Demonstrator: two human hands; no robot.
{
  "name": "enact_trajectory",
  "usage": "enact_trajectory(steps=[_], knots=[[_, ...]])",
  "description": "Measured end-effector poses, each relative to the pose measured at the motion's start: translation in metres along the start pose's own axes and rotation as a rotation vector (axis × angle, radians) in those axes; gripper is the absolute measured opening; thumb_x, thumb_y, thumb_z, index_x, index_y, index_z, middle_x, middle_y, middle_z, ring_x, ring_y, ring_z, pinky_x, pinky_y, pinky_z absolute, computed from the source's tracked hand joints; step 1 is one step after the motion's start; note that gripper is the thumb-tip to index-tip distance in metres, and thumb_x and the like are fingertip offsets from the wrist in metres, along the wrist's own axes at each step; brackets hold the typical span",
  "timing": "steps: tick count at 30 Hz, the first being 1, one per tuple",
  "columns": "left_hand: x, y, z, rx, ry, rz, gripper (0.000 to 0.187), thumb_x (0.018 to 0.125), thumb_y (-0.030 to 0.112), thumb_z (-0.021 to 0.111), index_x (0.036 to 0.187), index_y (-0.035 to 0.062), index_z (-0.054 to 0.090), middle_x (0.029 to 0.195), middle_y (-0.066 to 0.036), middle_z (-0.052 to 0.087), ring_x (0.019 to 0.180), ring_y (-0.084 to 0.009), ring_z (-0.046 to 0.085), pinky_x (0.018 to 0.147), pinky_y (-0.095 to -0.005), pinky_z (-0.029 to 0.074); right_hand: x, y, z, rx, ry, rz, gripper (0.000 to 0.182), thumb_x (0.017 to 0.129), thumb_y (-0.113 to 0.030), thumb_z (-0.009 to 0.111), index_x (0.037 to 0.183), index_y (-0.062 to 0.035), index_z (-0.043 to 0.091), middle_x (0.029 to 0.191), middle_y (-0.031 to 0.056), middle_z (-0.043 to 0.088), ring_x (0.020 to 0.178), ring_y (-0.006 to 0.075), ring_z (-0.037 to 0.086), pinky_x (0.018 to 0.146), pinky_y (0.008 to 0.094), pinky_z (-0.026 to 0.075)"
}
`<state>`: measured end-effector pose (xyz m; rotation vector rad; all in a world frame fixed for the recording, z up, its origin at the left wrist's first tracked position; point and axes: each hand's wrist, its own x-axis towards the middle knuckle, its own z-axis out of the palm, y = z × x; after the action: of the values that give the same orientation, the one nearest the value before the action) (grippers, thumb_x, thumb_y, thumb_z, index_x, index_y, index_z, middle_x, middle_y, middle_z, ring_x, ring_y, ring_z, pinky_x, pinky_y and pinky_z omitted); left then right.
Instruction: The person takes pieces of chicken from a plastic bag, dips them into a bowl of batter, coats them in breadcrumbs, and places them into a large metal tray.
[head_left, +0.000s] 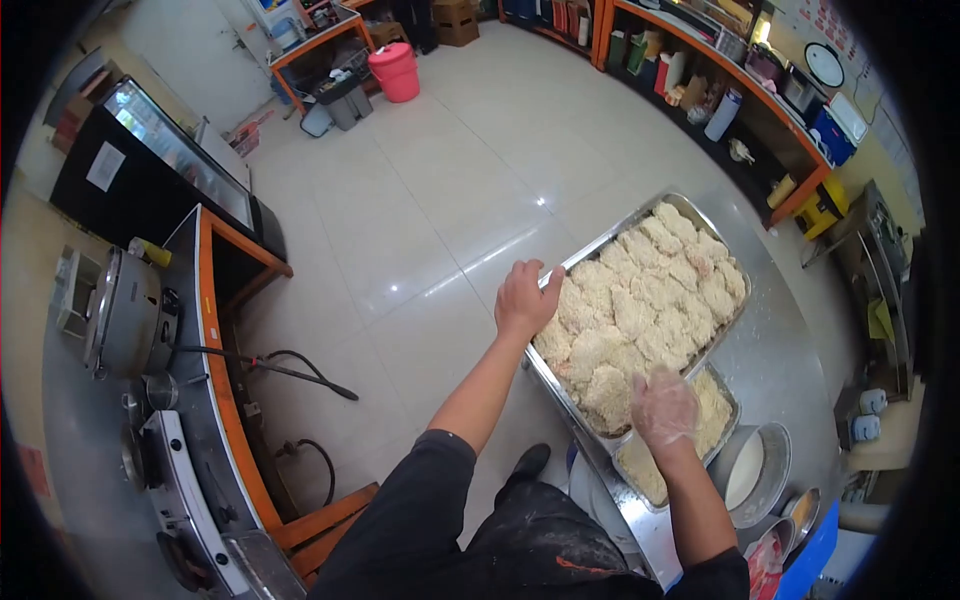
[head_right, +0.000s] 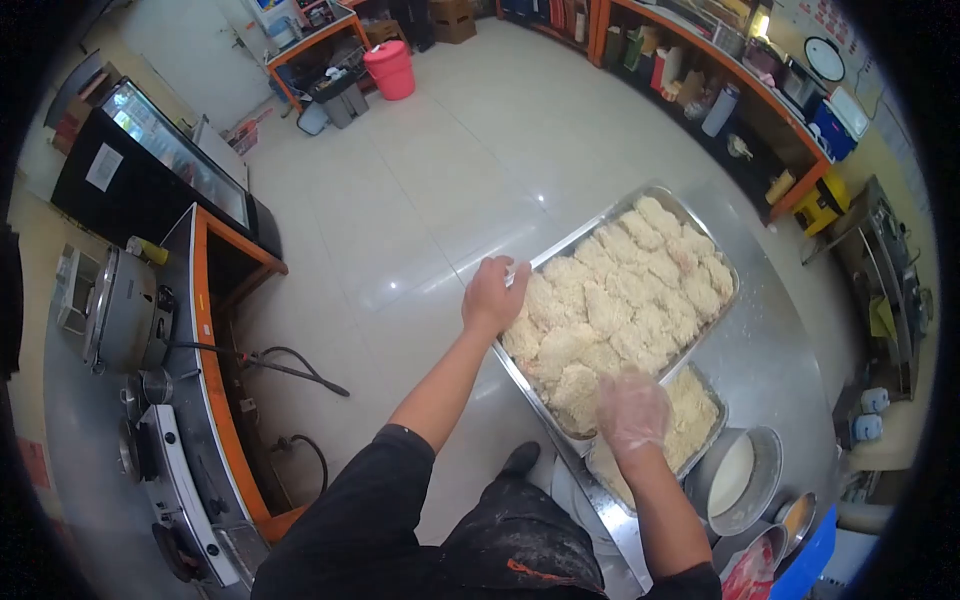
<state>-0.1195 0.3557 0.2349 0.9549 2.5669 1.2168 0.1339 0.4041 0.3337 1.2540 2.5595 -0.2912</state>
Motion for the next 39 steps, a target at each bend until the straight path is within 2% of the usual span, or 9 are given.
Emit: enact_trajectory(steps=[2, 8, 17, 20, 23, 26, 30, 36, 39], knots=[[-0.002, 0.006, -0.002, 0.012, -0.011, -0.004, 0.051, 0.093, 0.050, 0.053, 0.112, 0.0040, 0.063, 0.104, -0.018, 0.060, 0.100, -0.0372, 0.060, 0.087, -0.0472, 0.047, 0.035, 0.004, 0.045, 0.016, 0.376, -0.296, 0.060, 0.096, -0.048, 0.039, 0.137, -0.0067, 0.052, 0.139, 0.0209, 0.052, 0.136, 0.0362, 0.042, 0.116, 0.0480, 0.026], [-0.003, 0.007, 0.006, 0.096, 0.012, -0.011, 0.050, 0.095, 0.049, 0.052, 0.116, 0.0046, 0.062, 0.109, -0.018, 0.060, 0.103, -0.0369, 0.059, 0.090, -0.0462, 0.046, 0.032, -0.027, 0.081, 0.046, 0.125, -0.368, 0.067, 0.096, -0.048, 0.035, 0.153, -0.0118, 0.031, 0.160, 0.0150, 0.023, 0.148, 0.0439, 0.004, 0.117, 0.0594, 0.001], [-0.013, -0.024, 0.000, 0.151, 0.273, -0.037, 0.051, 0.097, 0.045, 0.050, 0.128, 0.0045, 0.054, 0.125, -0.020, 0.054, 0.118, -0.0371, 0.051, 0.101, -0.0485, 0.039, 0.012, -0.011, 0.051, 0.128, 0.071, -0.339, 0.072, 0.096, -0.057, 0.033, 0.155, -0.0174, 0.024, 0.161, 0.0142, 0.021, 0.149, 0.0415, 0.005, 0.116, 0.0630, 0.000], [-0.046, -0.053, -0.019, 0.199, 0.344, -0.081, 0.048, 0.098, 0.042, 0.049, 0.128, 0.0044, 0.054, 0.127, -0.020, 0.054, 0.121, -0.0374, 0.049, 0.102, -0.0491, 0.039, -0.057, 0.036, 0.012, 0.241, 0.368, -0.388, 0.070, 0.095, -0.055, 0.041, 0.152, -0.0147, 0.030, 0.158, 0.0150, 0.028, 0.149, 0.0381, 0.011, 0.119, 0.0551, 0.007], [-0.125, -0.085, -0.030, 0.283, 0.332, -0.296, 0.051, 0.099, 0.042, 0.047, 0.130, 0.0031, 0.053, 0.128, -0.022, 0.053, 0.120, -0.0389, 0.051, 0.102, -0.0486, 0.041, -0.157, 0.132, -0.036, 0.566, 0.263, -0.315, 0.063, 0.095, -0.050, 0.052, 0.144, -0.0111, 0.044, 0.149, 0.0186, 0.040, 0.143, 0.0378, 0.029, 0.117, 0.0486, 0.022], [-0.238, -0.124, -0.027, 0.546, -0.024, -0.414, 0.060, 0.099, 0.049, 0.042, 0.133, 0.0012, 0.051, 0.130, -0.024, 0.053, 0.125, -0.0404, 0.047, 0.104, -0.0477, 0.039, -0.267, 0.255, -0.026, 0.767, 0.492, -0.241, 0.056, 0.089, -0.039, 0.066, 0.133, -0.0075, 0.054, 0.133, 0.0200, 0.055, 0.127, 0.0350, 0.050, 0.105, 0.0428, 0.041], [-0.353, -0.275, 0.001, 1.045, -1.286, -0.132, 0.079, 0.095, 0.058, 0.044, 0.130, -0.0125, 0.045, 0.134, -0.027, 0.052, 0.116, -0.0381, 0.056, 0.096, -0.0486, 0.044, -0.413, 0.410, -0.031, 0.935, 0.512, 0.273, 0.041, 0.085, -0.027, 0.069, 0.117, -0.0036, 0.065, 0.096, 0.0119, 0.068, 0.088, 0.0239, 0.067, 0.081, 0.0347, 0.053], [-0.463, -0.261, 0.039, 0.525, -1.428, -0.518, 0.070, 0.094, 0.057, 0.050, 0.128, -0.0048, 0.047, 0.114, -0.020, 0.061, 0.087, -0.0306, 0.063, 0.070, -0.0437, 0.050, -0.510, 0.518, -0.004, 0.674, 0.302, 0.575, 0.018, 0.078, -0.011, 0.062, 0.092, -0.0026, 0.069, 0.081, 0.0055, 0.064, 0.077, 0.0150, 0.062, 0.071, 0.0323, 0.051], [-0.463, -0.222, 0.066, 0.401, -1.260, -0.690, 0.066, 0.094, 0.056, 0.053, 0.126, -0.0009, 0.048, 0.104, -0.017, 0.066, 0.073, -0.0269, 0.067, 0.058, -0.0413, 0.052, -0.478, 0.532, 0.048, 0.280, -0.068, 0.405, 0.014, 0.078, -0.013, 0.062, 0.086, -0.0031, 0.069, 0.082, 0.0143, 0.066, 0.079, 0.0281, 0.065, 0.076, 0.0388, 0.052]])
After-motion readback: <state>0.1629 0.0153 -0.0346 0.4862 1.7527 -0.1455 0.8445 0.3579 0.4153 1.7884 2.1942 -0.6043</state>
